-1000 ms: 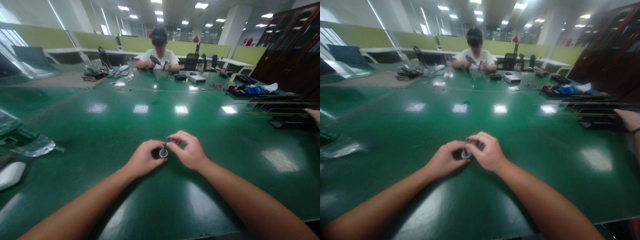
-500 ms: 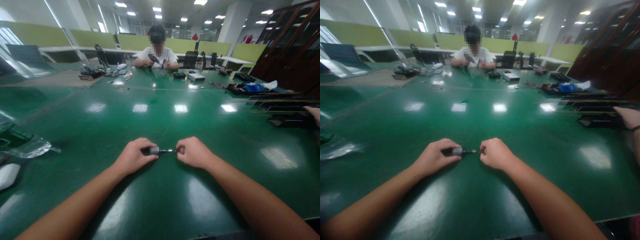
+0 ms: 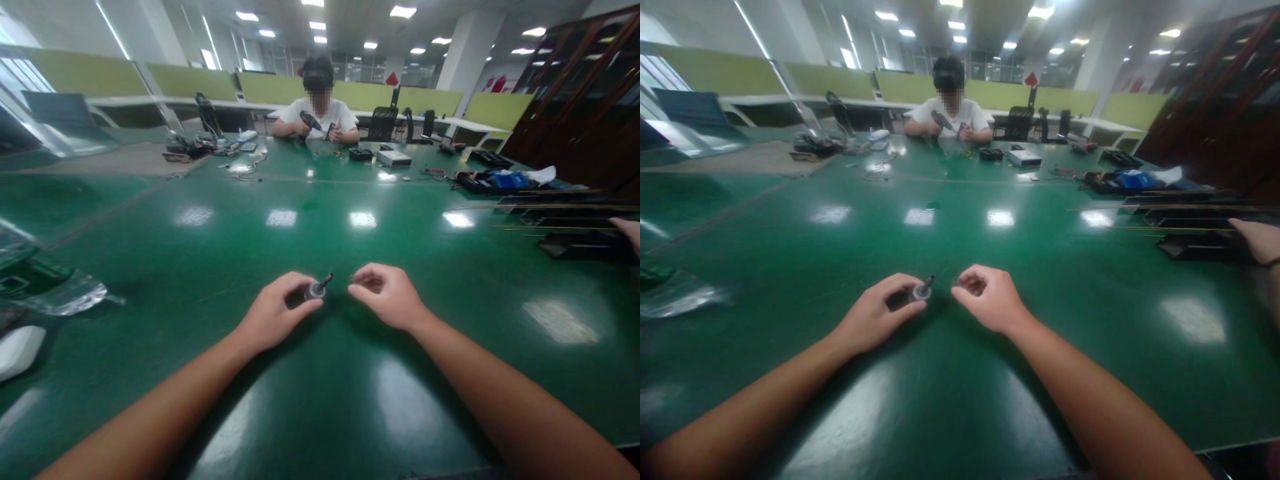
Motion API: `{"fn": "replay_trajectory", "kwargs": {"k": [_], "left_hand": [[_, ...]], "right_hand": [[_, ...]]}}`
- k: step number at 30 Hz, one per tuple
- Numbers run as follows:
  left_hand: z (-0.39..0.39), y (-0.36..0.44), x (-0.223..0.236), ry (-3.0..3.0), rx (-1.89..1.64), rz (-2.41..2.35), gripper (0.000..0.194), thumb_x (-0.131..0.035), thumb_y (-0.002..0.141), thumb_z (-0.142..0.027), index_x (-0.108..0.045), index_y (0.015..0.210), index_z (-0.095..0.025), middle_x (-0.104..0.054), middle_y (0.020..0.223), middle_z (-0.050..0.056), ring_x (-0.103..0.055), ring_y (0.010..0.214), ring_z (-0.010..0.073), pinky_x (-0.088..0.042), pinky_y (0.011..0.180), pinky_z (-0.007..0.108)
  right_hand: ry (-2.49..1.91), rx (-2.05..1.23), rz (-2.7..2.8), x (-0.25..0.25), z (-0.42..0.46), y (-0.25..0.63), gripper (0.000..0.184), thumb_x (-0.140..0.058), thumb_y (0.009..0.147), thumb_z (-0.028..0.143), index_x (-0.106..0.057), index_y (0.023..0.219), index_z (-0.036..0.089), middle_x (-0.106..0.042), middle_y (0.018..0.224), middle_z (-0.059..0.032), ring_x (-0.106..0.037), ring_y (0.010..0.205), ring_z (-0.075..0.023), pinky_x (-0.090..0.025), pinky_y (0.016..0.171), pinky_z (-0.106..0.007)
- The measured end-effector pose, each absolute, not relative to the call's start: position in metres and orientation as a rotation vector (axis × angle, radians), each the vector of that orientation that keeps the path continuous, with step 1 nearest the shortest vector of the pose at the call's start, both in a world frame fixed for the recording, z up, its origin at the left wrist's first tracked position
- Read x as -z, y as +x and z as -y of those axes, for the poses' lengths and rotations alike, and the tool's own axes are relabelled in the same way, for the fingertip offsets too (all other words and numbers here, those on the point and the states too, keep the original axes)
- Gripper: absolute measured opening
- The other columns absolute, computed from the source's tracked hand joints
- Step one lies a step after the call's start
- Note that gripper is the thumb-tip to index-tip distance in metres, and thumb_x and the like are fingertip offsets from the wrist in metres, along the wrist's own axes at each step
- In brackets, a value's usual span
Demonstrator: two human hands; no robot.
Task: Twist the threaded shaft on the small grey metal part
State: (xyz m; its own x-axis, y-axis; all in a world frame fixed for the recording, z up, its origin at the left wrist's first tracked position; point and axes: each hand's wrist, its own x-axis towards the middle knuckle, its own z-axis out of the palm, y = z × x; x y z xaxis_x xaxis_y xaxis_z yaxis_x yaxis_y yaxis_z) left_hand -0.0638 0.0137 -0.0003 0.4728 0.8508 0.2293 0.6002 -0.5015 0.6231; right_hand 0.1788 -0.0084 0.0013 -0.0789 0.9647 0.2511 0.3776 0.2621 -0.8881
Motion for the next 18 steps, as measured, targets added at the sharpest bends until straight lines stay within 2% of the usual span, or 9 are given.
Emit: {"fn": "replay_trajectory", "kwargs": {"k": [5,12,18], "left_hand": [[-0.014,-0.059,0.005,2.456,-0.546,-1.106,0.029,-0.064,0.091,-0.043,-0.073,0.115,-0.030,-0.069,0.098,0.004,-0.061,0.093,0.0227,-0.045,0.085,0.037],[-0.015,-0.059,0.007,2.524,-0.501,-1.086,0.029,-0.062,0.093,-0.043,-0.073,0.118,-0.031,-0.069,0.104,0.004,-0.059,0.095,0.0225,-0.042,0.086,0.036],[-0.015,-0.057,0.009,2.612,-0.462,-1.089,0.029,-0.063,0.092,-0.048,-0.075,0.110,-0.029,-0.067,0.104,0.006,-0.058,0.096,0.0236,-0.041,0.085,0.036]], "right_hand": [[-1.141,-0.881,1.484,0.000,0.010,0.166,0.021,-0.072,0.080,0.033,-0.075,0.094,0.017,-0.077,0.093,-0.0070,-0.072,0.084,-0.0192,-0.056,0.075,-0.029],[-1.120,-0.931,1.476,0.005,0.011,0.155,0.020,-0.074,0.079,0.030,-0.077,0.094,0.018,-0.078,0.093,-0.0063,-0.072,0.082,-0.0189,-0.056,0.074,-0.028],[-1.124,-0.833,1.670,0.013,0.011,0.146,0.012,-0.073,0.080,0.023,-0.076,0.091,0.019,-0.075,0.095,-0.0048,-0.069,0.086,-0.0169,-0.053,0.076,-0.027]]}}
